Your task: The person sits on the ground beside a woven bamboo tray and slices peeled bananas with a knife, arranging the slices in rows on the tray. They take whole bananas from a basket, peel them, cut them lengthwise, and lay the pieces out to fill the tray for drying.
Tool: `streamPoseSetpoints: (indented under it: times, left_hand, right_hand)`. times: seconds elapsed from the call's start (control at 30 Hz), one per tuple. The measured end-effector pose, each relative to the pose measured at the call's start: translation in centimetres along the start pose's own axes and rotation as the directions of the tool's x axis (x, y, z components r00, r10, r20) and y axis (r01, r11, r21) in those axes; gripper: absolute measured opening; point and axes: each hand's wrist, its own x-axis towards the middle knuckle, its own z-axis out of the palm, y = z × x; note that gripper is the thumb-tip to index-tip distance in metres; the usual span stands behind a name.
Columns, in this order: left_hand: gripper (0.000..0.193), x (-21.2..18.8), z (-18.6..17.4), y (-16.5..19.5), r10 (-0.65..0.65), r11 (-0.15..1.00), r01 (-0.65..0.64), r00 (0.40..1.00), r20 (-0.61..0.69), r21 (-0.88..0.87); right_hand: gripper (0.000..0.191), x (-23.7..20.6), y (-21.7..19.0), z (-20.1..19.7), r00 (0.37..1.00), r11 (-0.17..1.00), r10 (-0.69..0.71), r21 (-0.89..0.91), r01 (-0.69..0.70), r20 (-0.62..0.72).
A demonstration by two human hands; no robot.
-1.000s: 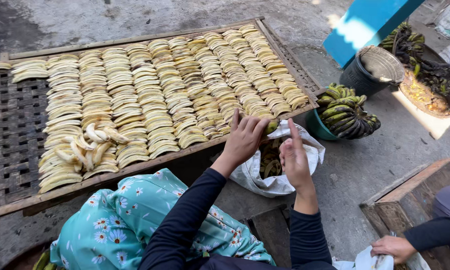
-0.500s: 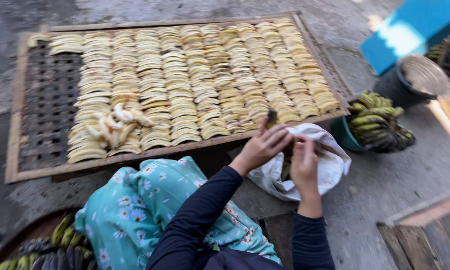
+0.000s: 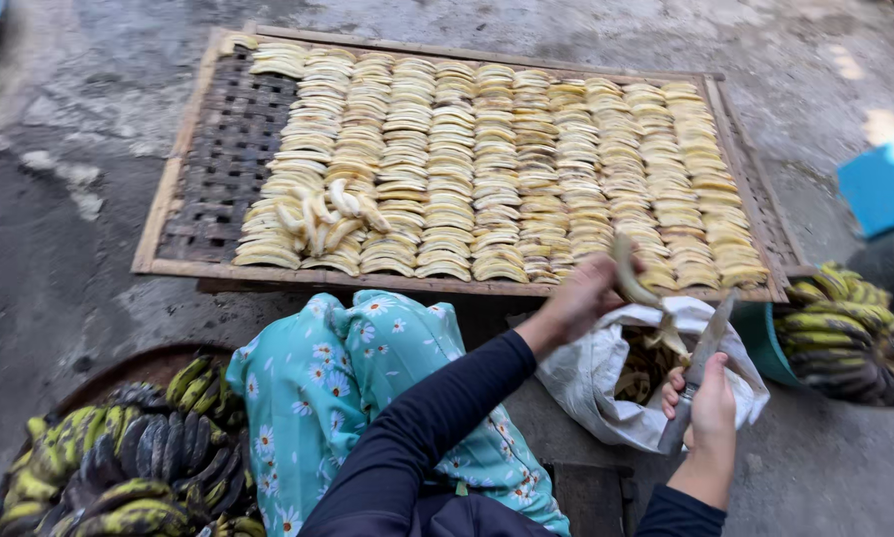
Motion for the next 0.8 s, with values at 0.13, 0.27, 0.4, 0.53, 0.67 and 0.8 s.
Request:
streamPoseSetpoints:
  times: [0.13, 0.27, 0.4, 0.53, 0.67, 0.8]
  left_hand:
    - [0.036, 0.9, -2.7, 4.0, -0.037, 0.997, 0.019, 0.966, -0.254, -0.07]
    - [0.041, 0.6, -3.1, 4.2, -0.073, 0.991, 0.098, 0.967, -0.243, 0.095]
    - [0.047, -0.1, -2.4, 2.4, -0.082, 0.988, 0.101, 0.983, -0.163, 0.116]
    - [0.046, -0.4, -2.0, 1.5, -0.076, 0.98, 0.096, 0.99, -0.119, 0.173]
    - [0.049, -0.6, -2.2, 2.2, -0.169, 0.957, 0.197, 0.975, -0.143, 0.211]
    - [0.053, -1.0, -1.8, 2.8, -0.295, 0.95, 0.295, 0.955, -0.012, 0.105]
  right_hand:
    - [0.044, 0.1, 0.9, -1.3, 0.98, 0.983, 0.047, -0.166, -0.08, -0.194]
    - [0.056, -1.0, 0.0, 1.1, 0.963, 0.957, -0.257, -0.158, 0.243, -0.079]
    - [0.046, -1.3, -2.4, 6.0, 0.895, 0.875, -0.43, -0.19, 0.446, 0.122]
    - [0.026, -0.7, -4.4, 9.8, 0.85, 0.774, -0.466, -0.353, 0.526, 0.245]
    - [0.011, 0.0, -5.0, 10.6, 0.87, 0.798, -0.428, -0.35, 0.49, 0.243]
    - [0.01, 0.3, -5.3, 9.3, 0.801, 0.715, -0.514, -0.363, 0.598, 0.306]
